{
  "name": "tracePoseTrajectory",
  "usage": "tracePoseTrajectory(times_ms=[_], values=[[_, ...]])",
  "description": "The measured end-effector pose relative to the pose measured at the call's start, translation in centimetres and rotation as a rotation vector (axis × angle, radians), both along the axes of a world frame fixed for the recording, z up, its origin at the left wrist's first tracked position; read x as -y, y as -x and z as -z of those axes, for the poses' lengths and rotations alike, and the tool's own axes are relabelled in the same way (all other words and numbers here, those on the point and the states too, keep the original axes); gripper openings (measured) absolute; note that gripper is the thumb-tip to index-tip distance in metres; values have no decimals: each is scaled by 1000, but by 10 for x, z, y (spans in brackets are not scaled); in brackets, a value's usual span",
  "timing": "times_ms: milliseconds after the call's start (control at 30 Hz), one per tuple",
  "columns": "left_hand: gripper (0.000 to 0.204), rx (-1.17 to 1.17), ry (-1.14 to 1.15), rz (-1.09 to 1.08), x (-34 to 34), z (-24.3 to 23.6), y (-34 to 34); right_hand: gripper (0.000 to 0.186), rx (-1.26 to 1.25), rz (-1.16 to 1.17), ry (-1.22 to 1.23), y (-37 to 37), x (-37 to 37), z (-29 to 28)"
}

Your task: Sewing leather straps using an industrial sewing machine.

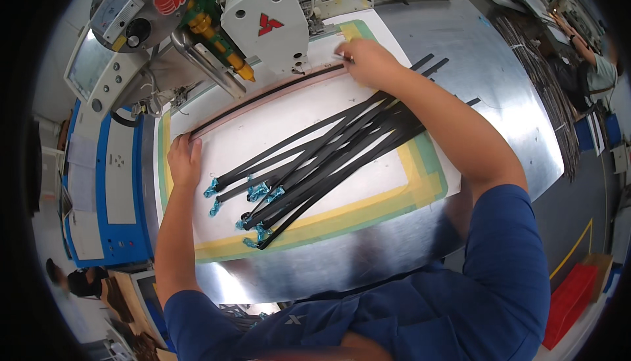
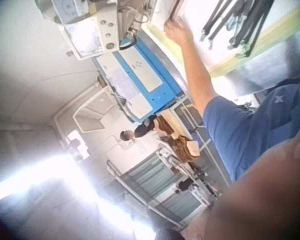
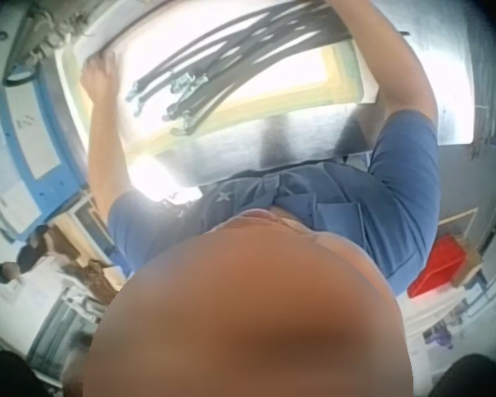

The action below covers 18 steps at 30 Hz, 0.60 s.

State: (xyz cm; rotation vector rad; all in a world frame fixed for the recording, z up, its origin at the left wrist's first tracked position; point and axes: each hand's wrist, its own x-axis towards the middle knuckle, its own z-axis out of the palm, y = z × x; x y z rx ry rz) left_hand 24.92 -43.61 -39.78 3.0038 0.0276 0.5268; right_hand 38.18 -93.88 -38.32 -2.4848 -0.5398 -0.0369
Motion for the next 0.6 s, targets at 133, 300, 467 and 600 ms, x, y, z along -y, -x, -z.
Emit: tracePoseTrajectory(times_ms=[133,300,467,600], values=[[53,-11,-2,39,4,2,-6,35,38,-187,155,11,7,13],[54,-27,-11,28,56,0,-12,74,-201,-650,185,61,20,-37],[56,-34,6,30,98,8,-26,112,-272,-488,480,104,29,-57],[58,-105,-6,92,144,-3,-32,106,-231,-431,363,95,64,-29]])
